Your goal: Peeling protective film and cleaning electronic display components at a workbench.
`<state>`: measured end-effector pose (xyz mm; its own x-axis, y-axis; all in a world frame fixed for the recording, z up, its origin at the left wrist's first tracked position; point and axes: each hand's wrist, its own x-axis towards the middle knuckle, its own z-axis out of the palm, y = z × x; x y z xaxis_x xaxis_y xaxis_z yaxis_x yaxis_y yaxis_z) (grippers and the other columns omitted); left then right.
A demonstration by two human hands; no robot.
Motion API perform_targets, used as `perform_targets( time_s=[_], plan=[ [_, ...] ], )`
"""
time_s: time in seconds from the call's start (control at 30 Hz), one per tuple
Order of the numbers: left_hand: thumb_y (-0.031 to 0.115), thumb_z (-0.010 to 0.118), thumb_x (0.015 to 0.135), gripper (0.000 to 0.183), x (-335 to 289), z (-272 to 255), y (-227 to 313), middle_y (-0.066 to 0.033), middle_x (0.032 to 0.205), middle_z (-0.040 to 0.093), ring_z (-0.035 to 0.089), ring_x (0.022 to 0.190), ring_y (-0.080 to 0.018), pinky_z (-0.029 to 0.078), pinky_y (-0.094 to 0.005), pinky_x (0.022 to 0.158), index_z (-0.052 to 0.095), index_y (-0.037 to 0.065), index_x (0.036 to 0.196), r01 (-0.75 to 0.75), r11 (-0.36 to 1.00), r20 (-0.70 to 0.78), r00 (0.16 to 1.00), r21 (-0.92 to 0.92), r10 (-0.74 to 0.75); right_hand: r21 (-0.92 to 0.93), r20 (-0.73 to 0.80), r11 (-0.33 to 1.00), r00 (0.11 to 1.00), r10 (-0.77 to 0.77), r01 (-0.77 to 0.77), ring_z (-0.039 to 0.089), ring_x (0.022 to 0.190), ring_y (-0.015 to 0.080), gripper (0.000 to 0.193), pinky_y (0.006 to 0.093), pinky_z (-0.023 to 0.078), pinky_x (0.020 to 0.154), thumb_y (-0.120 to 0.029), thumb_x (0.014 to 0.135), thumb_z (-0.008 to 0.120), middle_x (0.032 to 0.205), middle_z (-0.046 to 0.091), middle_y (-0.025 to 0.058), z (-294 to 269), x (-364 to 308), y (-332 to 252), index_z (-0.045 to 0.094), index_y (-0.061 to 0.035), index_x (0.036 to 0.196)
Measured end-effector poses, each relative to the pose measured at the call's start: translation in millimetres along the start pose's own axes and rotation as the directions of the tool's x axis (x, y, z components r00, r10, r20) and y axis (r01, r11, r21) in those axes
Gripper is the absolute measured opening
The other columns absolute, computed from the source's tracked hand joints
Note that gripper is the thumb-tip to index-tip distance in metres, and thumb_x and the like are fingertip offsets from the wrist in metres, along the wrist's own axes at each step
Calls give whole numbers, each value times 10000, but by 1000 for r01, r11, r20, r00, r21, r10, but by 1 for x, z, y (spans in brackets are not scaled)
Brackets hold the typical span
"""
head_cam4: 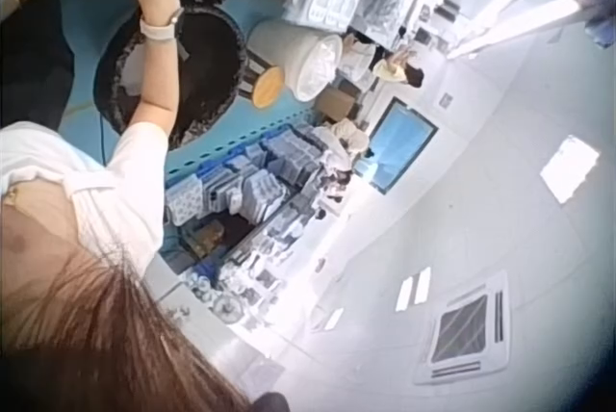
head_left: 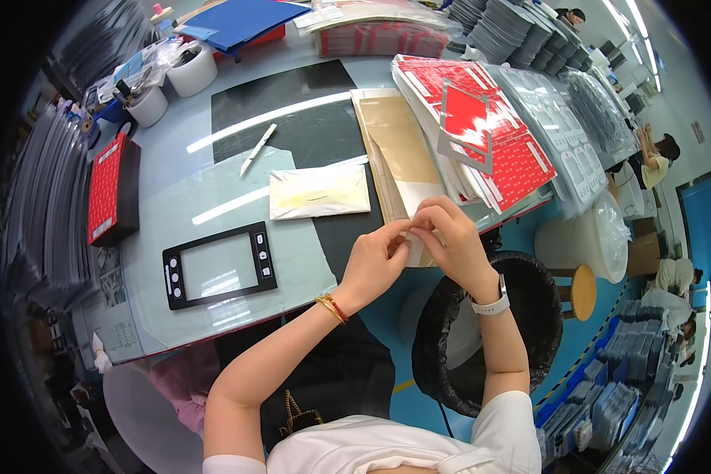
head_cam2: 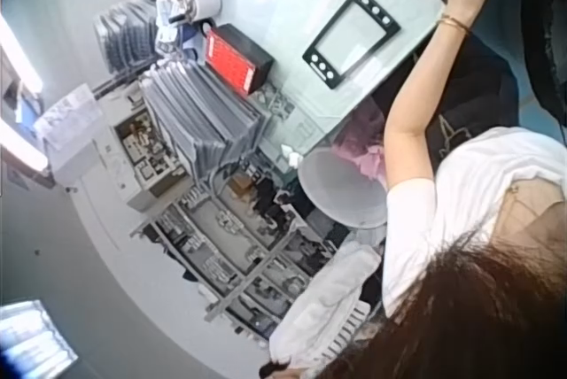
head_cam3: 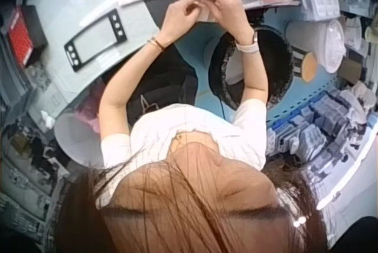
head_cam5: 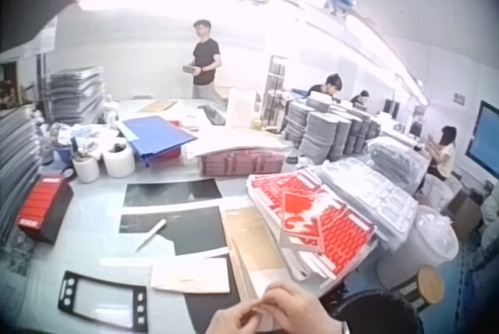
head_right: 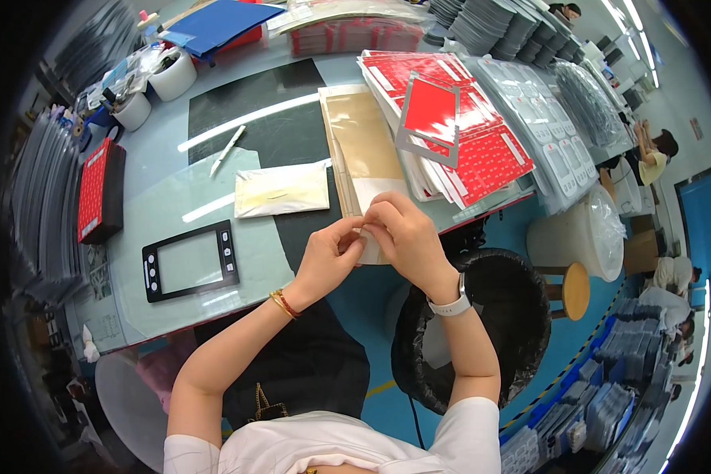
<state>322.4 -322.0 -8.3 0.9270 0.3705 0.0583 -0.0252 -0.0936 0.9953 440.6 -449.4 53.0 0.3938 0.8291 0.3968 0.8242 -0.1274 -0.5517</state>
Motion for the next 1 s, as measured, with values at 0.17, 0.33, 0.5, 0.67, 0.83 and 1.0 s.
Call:
perform_targets(
  time_s=[0.17,0.33,0.5,0.67,0.83,1.0],
  plan=[
    [29,590,957,255,-1,0,1,-31,819,671,619,717,-55,577,-243,634,642,-23,1202,-10,1000,-32,999,-22,9,-15,-25,1000,1000,-5,4,652,855,285,137,345,535,737,43,846,718,999,614,125,2,2,-2,621,5,935],
    [27,606,943,231,-3,0,3,-3,767,625,544,677,-33,459,-204,606,646,-24,1165,-47,999,-60,997,-25,45,-74,-23,995,997,-67,65,649,872,295,129,351,538,752,26,842,724,984,615,122,3,4,-4,627,-2,923],
    [18,619,922,217,-7,-2,6,-14,765,626,568,681,-45,490,-232,611,646,-35,1131,-39,995,-88,996,-96,31,-53,21,997,999,-49,50,641,952,316,180,370,536,813,18,836,724,1069,635,133,1,6,-6,650,-16,996],
    [-7,630,903,180,-19,-32,40,-65,821,682,640,704,-93,526,-252,632,669,-25,1077,-92,978,-65,992,188,105,-53,54,979,980,-194,197,564,1220,344,343,447,432,1055,-29,829,737,1284,625,108,-7,24,-29,663,-62,1163],
    [-37,652,881,197,-41,-72,75,-74,923,729,694,805,-113,561,-250,710,700,10,1066,-202,925,-116,961,323,251,-75,237,928,911,-339,365,570,1262,324,195,474,350,1155,-91,830,763,1113,700,38,-19,51,-53,677,-73,1004],
    [32,704,951,155,-64,-100,77,-32,1007,708,664,924,-83,559,-246,790,663,-22,1090,-185,966,-315,941,-181,121,110,-23,930,936,-350,351,598,862,282,138,382,468,797,-73,814,787,824,631,90,-8,73,-81,655,-34,826]
  ],
)
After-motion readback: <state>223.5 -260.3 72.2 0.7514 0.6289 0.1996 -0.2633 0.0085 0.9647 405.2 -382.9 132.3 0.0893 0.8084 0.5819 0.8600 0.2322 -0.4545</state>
